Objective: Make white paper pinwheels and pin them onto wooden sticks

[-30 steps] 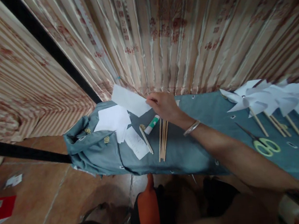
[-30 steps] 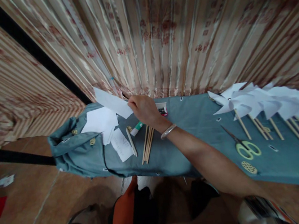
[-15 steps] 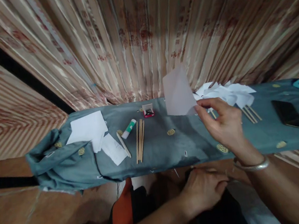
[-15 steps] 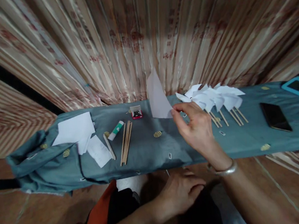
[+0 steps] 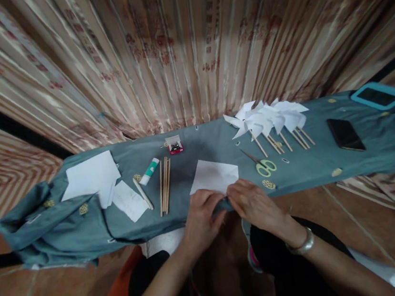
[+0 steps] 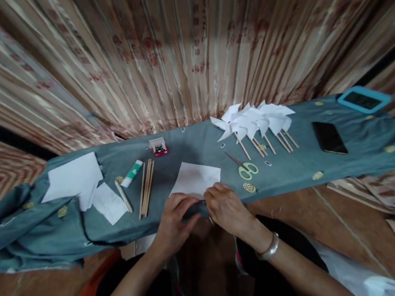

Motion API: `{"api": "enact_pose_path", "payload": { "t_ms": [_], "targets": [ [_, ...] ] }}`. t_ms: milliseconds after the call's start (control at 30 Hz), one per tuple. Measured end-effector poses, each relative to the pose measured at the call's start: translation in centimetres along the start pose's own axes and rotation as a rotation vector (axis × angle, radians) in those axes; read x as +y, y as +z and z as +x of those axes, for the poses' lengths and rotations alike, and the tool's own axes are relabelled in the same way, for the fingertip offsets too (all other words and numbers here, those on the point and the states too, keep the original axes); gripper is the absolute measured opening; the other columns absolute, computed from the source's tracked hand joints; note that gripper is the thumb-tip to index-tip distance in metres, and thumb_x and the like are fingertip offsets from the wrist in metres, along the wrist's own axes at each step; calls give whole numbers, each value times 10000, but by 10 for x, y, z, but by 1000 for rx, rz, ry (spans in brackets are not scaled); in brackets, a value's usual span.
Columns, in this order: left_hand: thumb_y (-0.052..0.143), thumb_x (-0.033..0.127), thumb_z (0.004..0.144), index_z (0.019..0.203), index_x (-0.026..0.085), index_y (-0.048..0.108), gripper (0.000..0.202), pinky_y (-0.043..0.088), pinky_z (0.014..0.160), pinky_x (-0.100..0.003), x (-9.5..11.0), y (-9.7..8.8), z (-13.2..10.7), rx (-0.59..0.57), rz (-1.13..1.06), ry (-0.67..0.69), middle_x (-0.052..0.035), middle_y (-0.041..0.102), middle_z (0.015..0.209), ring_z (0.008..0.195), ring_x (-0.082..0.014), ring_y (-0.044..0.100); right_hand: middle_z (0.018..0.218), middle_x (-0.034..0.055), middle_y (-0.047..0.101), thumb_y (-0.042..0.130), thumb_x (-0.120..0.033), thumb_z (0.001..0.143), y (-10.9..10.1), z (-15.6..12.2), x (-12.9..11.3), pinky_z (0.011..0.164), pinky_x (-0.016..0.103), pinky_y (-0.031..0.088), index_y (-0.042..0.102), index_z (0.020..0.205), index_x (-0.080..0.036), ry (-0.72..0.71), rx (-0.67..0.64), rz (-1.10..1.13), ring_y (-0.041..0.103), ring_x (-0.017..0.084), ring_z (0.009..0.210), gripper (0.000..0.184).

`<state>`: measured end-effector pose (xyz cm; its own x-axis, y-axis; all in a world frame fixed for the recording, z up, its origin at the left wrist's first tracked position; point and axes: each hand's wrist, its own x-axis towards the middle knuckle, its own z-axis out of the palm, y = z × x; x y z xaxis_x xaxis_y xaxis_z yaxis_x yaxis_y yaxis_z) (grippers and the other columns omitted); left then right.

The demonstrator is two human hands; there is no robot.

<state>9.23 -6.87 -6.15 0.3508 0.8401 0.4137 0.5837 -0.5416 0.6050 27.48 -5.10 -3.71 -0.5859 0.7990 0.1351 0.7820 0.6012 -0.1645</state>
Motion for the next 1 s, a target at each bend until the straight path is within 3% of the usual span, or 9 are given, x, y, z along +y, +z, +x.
{"api": "enact_pose_path", "payload": {
  "t_ms": [100, 233, 300, 433, 533, 633, 767, 900, 1000],
  "targets": [
    [672, 154, 815, 1192, 186, 632, 380, 427, 952, -464, -13, -5, 1, -96, 172, -26, -118, 652, 1228, 1170, -279, 540, 792, 55, 649, 491, -71, 907, 2, -6, 1, 777, 355, 471, 610, 799, -169, -19, -18, 160, 588, 220, 810, 189],
    [604, 138, 878, 1056, 204, 696, 211, 447, 906, -439, -27, -4, 1, -223, 203, -87, -67, 736, 1064, 1019, -233, 634, 954, 73, 705, 580, -148, 886, 10, -7, 19, 849, 378, 506, 645, 956, -178, -1, 65, 411, 629, 235, 948, 100],
    [570, 158, 905, 1034, 191, 705, 189, 471, 872, -417, -32, -1, 1, -209, 186, -117, -75, 745, 1040, 977, -226, 658, 1026, 72, 717, 627, -193, 861, 16, -4, 33, 895, 393, 511, 653, 1004, -197, 53, 106, 538, 644, 237, 1003, 145],
    [520, 203, 937, 1039, 166, 709, 218, 525, 839, -369, -39, 1, -1, -145, 90, -170, -87, 750, 994, 940, -221, 678, 1029, 52, 734, 622, -282, 861, 28, 11, 56, 928, 401, 511, 684, 896, -234, 188, 127, 761, 676, 229, 995, 86],
    [499, 217, 944, 1082, 155, 696, 248, 551, 843, -358, -43, 1, 0, -119, 33, -225, -91, 749, 983, 926, -221, 689, 1079, 64, 730, 645, -322, 829, 39, 30, 65, 940, 418, 503, 700, 841, -233, 254, 141, 826, 675, 250, 1026, 106],
    [496, 206, 940, 1238, 143, 605, 323, 558, 875, -363, -46, -1, 0, -62, 47, -257, -117, 715, 1122, 995, -220, 682, 1163, 84, 703, 681, -317, 782, 50, 51, 70, 968, 437, 484, 708, 789, -225, 282, 163, 821, 652, 269, 1090, 96],
    [481, 152, 928, 1334, 117, 503, 408, 472, 1030, -451, -41, 3, -4, 2, 267, -82, -182, 548, 1388, 1267, -269, 535, 1232, 76, 666, 708, -328, 756, 63, 70, 70, 1023, 461, 447, 723, 777, -237, 305, 205, 791, 610, 273, 1157, 94],
    [426, 123, 942, 1356, 115, 469, 416, 343, 1135, -503, -29, 18, -15, -134, 438, 120, -169, 492, 1455, 1398, -281, 394, 1259, 80, 642, 697, -321, 762, 73, 78, 70, 1045, 471, 423, 727, 763, -232, 338, 235, 740, 588, 275, 1181, 94],
    [446, 201, 949, 1416, 82, 391, 485, 291, 1156, -534, -23, 28, -21, -250, 484, 115, -197, 402, 1517, 1456, -315, 284, 1264, 96, 636, 691, -297, 761, 79, 82, 70, 1042, 483, 420, 724, 751, -219, 357, 246, 685, 595, 279, 1157, 86]
  ]
}}
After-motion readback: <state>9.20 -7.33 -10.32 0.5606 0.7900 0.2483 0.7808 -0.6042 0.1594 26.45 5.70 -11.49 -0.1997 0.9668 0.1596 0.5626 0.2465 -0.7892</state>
